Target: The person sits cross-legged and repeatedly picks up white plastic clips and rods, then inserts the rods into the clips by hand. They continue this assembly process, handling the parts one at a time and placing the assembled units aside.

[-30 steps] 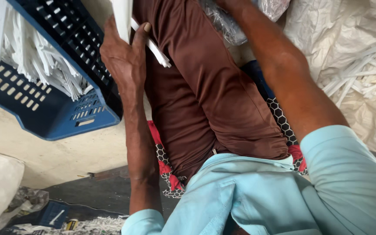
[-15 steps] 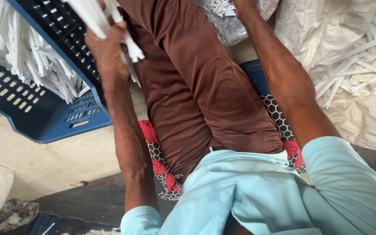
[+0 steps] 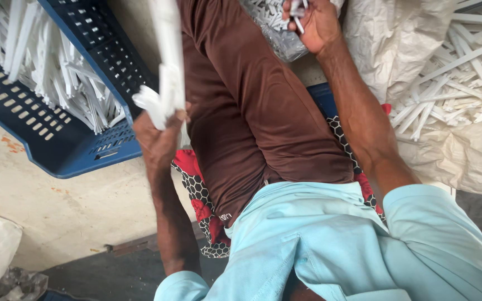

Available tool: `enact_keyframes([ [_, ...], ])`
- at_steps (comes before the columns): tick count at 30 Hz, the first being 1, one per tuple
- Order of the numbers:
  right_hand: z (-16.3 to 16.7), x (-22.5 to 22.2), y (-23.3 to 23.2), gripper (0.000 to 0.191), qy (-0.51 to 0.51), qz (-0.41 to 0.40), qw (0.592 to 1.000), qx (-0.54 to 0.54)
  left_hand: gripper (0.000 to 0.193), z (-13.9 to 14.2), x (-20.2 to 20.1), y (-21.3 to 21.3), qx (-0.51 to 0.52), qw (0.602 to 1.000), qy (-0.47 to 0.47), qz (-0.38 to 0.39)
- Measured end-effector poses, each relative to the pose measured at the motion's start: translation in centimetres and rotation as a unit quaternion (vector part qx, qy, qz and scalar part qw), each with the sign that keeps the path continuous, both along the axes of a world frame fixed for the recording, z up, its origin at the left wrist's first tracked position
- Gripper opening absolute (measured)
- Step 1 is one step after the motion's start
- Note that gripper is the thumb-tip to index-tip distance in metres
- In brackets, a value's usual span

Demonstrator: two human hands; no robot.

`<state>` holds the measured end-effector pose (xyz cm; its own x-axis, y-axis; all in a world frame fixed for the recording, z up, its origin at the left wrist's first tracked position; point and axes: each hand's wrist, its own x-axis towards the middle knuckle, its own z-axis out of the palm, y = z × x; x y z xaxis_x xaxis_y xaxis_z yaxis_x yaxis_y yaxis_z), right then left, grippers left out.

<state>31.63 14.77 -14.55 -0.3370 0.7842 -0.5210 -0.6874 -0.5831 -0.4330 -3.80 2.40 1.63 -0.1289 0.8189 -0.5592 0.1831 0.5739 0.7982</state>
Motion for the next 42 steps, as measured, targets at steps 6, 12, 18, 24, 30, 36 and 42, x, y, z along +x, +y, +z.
enact_keyframes([
  [6,2.6,3.4,-4.4,0.022,0.007,-0.01,1.0,-0.004,0.028,2.1,3.4,-4.1,0.075,0.987,0.104,-0.096],
  [12,6.4,4.8,-8.1,0.023,0.004,-0.046,0.998,0.035,0.027,3.4,5.2,-6.4,0.104,0.97,0.142,-0.169],
  [18,11.4,6.4,-12.4,0.019,-0.125,0.017,0.979,0.163,0.034,3.2,6.0,-8.5,0.106,0.966,0.113,-0.207],
  [24,13.3,6.6,-16.6,0.018,-0.16,-0.01,0.976,0.15,0.037,2.4,6.6,-8.9,0.07,0.973,0.067,-0.212],
  [30,14.5,5.5,-18.9,0.023,-0.151,-0.015,0.975,0.163,0.033,2.2,5.2,-9.4,0.208,0.934,0.115,-0.267],
  [36,15.2,5.5,-19.3,0.017,-0.185,-0.03,0.973,0.137,0.02,1.9,6.2,-11.3,0.371,0.838,0.266,-0.298],
  [42,15.7,5.5,-20.3,0.02,-0.215,-0.011,0.963,0.162,0.019,1.2,6.7,-13.2,0.365,0.852,0.272,-0.26],
])
